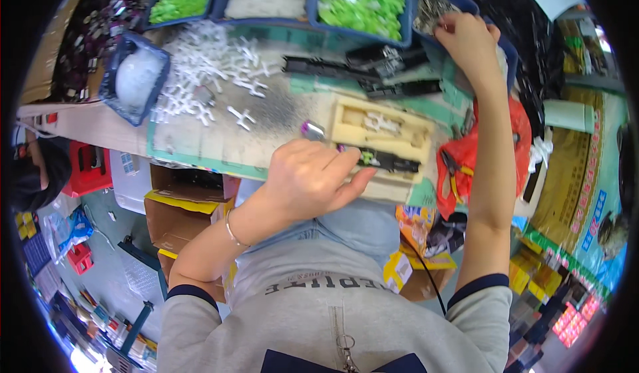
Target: The person is assembling small plastic toy components using various tools and jigs at a factory workstation.
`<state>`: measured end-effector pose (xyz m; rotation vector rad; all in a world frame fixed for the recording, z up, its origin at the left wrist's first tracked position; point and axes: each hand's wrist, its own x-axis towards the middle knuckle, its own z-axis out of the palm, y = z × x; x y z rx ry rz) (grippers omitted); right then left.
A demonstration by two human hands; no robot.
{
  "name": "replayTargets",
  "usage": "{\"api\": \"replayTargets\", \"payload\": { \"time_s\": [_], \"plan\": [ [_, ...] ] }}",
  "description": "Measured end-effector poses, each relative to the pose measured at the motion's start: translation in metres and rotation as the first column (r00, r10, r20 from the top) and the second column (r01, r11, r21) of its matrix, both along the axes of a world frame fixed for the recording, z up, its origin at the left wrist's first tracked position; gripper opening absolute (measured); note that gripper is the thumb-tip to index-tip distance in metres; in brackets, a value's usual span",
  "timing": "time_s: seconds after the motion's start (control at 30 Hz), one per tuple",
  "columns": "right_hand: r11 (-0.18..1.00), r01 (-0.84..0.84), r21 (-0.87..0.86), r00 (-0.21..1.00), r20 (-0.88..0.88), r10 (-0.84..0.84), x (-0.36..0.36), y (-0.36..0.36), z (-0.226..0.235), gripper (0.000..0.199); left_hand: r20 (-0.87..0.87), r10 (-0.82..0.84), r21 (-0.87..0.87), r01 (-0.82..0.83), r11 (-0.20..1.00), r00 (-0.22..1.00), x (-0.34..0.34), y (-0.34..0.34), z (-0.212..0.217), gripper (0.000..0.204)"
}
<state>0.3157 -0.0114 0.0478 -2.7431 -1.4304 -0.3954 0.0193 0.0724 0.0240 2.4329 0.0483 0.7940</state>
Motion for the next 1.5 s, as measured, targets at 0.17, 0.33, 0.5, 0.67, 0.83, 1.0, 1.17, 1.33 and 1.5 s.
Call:
{"api": "replayTargets", "payload": {
  "time_s": [0.17, 0.33, 0.5, 0.67, 0.83, 1.0, 1.17, 1.33, 1.5],
  "plan": [
    [1.000, -0.017, -0.011, 1.000, 0.007, 0.017, 0.003, 0.007, -0.006, 0.011, -0.170, 0.384, -0.046, -0.396, 0.917, 0.908, -0.005, 0.076, 0.039, 0.020],
    [0.997, -0.082, -0.015, 0.997, 0.002, 0.082, 0.005, 0.012, -0.003, 0.009, -0.115, 0.673, 0.255, -0.633, 0.731, 0.730, 0.005, 0.189, 0.044, 0.022],
    [0.962, -0.206, 0.178, 0.979, 0.042, 0.201, 0.006, 0.011, -0.002, 0.011, -0.143, 0.722, 0.515, -0.572, 0.639, 0.677, 0.031, 0.238, 0.026, 0.020],
    [0.988, -0.150, 0.046, 0.988, -0.041, 0.152, 0.005, 0.016, -0.002, 0.010, -0.202, 0.749, 0.488, -0.598, 0.635, 0.631, 0.043, 0.252, 0.015, 0.019],
    [0.979, -0.107, 0.171, 0.993, -0.028, 0.114, 0.002, 0.013, -0.001, 0.009, -0.065, 0.641, 0.435, -0.557, 0.708, 0.764, 0.031, 0.227, 0.033, 0.019],
    [0.796, 0.021, 0.605, 0.879, -0.391, 0.274, -0.029, -0.007, 0.005, 0.007, -0.146, 0.221, -0.596, -0.264, 0.758, 0.964, 0.031, 0.142, 0.035, 0.014],
    [0.566, 0.378, 0.733, 0.262, -0.671, 0.694, -0.145, -0.018, 0.034, 0.011, -0.029, -0.046, -0.968, -0.017, 0.251, 0.999, 0.021, 0.049, 0.027, 0.006],
    [0.553, 0.332, 0.764, 0.380, -0.645, 0.663, -0.178, -0.040, 0.022, 0.027, -0.018, -0.142, -1.000, -0.016, 0.017, 0.990, 0.018, 0.009, 0.022, 0.006],
    [0.619, 0.192, 0.761, 0.541, -0.609, 0.580, -0.182, -0.054, 0.019, 0.031, 0.021, -0.105, -0.999, 0.017, -0.039, 0.994, 0.016, -0.006, 0.018, 0.005]
  ]
}}
